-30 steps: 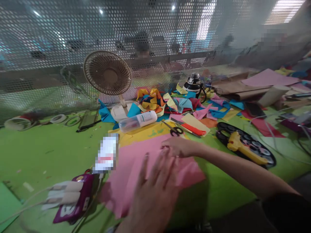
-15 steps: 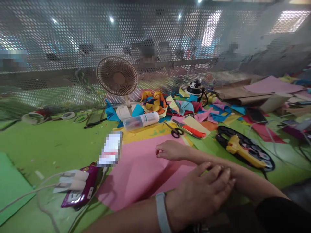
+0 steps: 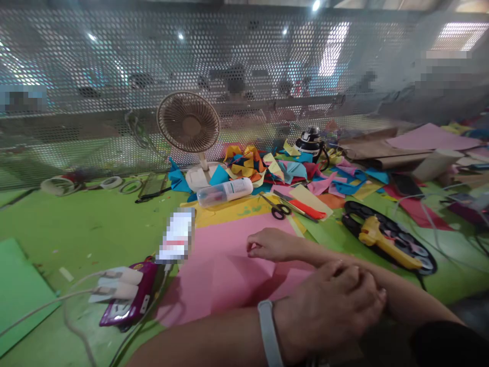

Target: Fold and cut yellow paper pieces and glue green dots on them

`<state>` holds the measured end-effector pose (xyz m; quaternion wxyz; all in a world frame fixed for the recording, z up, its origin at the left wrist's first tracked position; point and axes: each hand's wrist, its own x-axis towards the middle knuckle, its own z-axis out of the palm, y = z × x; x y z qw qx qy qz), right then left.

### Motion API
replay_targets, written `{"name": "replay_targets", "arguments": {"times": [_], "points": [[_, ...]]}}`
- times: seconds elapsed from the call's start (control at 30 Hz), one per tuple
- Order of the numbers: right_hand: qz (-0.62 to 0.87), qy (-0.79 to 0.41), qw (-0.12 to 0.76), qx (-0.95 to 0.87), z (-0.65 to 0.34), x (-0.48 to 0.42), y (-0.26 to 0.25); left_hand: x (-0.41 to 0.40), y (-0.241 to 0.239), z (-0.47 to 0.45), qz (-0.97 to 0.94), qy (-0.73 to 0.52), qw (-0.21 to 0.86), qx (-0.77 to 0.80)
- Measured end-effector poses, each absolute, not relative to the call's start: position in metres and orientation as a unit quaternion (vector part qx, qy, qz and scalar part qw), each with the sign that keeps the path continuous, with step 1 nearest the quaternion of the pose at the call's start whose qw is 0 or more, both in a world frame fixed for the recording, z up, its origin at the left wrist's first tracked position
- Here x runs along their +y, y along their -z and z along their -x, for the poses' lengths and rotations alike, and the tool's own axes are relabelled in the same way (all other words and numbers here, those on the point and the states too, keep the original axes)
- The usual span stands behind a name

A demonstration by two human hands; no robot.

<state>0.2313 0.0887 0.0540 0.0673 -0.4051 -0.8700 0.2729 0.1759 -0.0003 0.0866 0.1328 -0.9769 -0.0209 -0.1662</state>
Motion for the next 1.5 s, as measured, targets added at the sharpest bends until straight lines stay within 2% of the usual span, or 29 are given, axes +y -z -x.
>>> {"name": "replay_targets", "arguments": {"times": [0.3, 0.53, 0.67, 0.73, 0.9, 1.1, 1.23, 1.4, 1.5], "points": [[0.417, -0.295, 0.078, -0.856, -0.242, 0.089, -0.047, 0.009, -0.071, -0.119, 0.967, 0.124, 0.185, -0.121], [0.399, -0.284, 0.072, -0.869, -0.227, 0.084, -0.052, 0.001, -0.090, -0.151, 0.979, 0.147, 0.133, -0.051], [0.415, -0.297, 0.094, -0.855, -0.231, 0.081, -0.048, -0.002, -0.087, -0.156, 0.973, 0.141, 0.179, -0.040], [0.426, -0.301, 0.105, -0.847, -0.236, 0.082, -0.046, -0.002, -0.080, -0.145, 0.972, 0.129, 0.185, -0.062], [0.439, -0.308, 0.119, -0.836, -0.255, 0.085, -0.050, 0.001, -0.070, -0.097, 0.982, 0.081, 0.108, -0.129], [0.482, -0.325, 0.186, -0.792, -0.283, 0.069, -0.060, 0.009, -0.066, -0.037, 0.928, 0.193, 0.115, -0.298], [0.475, -0.339, 0.247, -0.774, -0.288, 0.049, -0.068, 0.009, -0.056, -0.023, 0.865, 0.231, 0.042, -0.443], [0.440, -0.344, 0.284, -0.779, -0.291, 0.032, -0.083, 0.005, -0.058, -0.028, 0.871, 0.213, -0.151, -0.416], [0.434, -0.393, 0.292, -0.756, -0.309, 0.034, -0.083, 0.004, -0.065, -0.025, 0.853, 0.236, -0.210, -0.416]]}}
